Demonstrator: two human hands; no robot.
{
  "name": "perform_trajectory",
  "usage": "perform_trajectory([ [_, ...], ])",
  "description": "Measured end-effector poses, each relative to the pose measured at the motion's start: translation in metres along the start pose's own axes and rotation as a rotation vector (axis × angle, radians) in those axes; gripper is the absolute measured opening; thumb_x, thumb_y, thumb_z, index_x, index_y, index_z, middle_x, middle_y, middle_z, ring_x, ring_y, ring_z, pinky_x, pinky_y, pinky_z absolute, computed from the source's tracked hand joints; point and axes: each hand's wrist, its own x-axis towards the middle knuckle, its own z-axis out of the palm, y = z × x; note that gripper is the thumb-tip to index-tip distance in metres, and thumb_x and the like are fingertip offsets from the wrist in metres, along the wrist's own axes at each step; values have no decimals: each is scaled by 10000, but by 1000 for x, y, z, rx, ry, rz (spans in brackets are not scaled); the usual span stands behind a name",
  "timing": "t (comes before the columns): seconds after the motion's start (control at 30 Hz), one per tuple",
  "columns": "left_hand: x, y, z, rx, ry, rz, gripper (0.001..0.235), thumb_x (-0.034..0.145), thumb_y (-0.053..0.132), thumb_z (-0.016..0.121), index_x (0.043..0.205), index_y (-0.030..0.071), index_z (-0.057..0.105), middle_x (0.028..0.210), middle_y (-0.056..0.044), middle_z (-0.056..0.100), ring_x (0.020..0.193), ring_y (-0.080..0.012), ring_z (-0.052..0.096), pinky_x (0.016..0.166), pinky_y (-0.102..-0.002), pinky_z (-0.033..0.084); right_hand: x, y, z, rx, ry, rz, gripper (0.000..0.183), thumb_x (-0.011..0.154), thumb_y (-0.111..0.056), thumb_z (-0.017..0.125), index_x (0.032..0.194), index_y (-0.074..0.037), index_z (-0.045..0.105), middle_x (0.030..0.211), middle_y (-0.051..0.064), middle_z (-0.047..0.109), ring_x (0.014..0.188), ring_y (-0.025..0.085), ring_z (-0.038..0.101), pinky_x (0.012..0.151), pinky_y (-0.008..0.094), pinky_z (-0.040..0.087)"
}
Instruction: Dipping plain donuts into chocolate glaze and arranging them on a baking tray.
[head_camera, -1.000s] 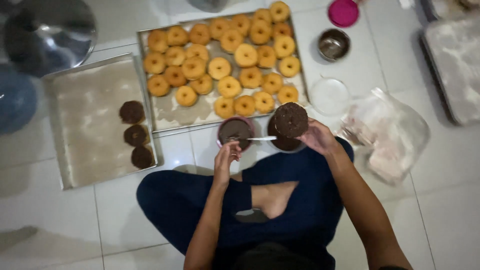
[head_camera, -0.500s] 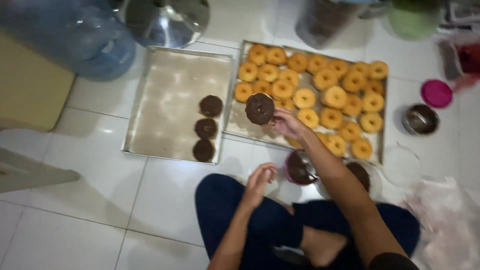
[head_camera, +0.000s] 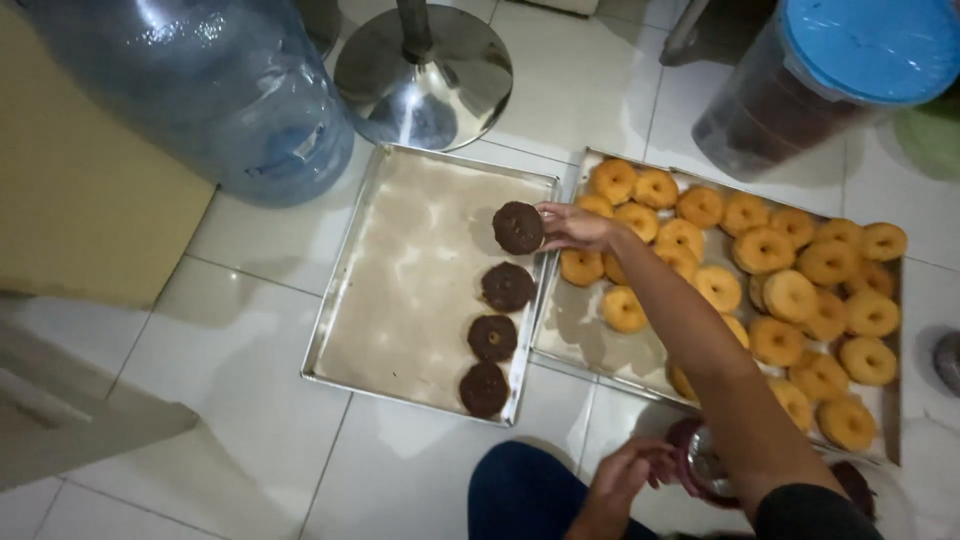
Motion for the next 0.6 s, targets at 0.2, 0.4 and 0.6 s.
perform_trajectory([
  [0.2,3,-43,-21,-48,-104,-53,630,1018,553,471,1341,27,592,1030,-61,645,914,-116,596,786,-227,461,68,-9,-35,-323,-133,154,424,1017,-20,503,1440,-53,502,1424,185,593,1227,304,642,953,361,587],
  [0.4,6,-168,-62,-298,-129,-384,601,1001,442,561,1459,52,552,1135,-108,687,943,-168,674,767,-209,503,91,-16,-37,-590,-156,197,368,998,46,503,1320,-79,629,1300,111,687,1177,219,663,899,311,602],
  [0.6,2,-151,-53,-215,-59,-345,433,1056,324,532,1366,28,598,1177,-152,677,890,-186,669,732,-209,503,124,-1,-62,-711,-68,68,544,865,198,381,1304,-16,620,1150,159,671,994,264,664,822,358,612],
])
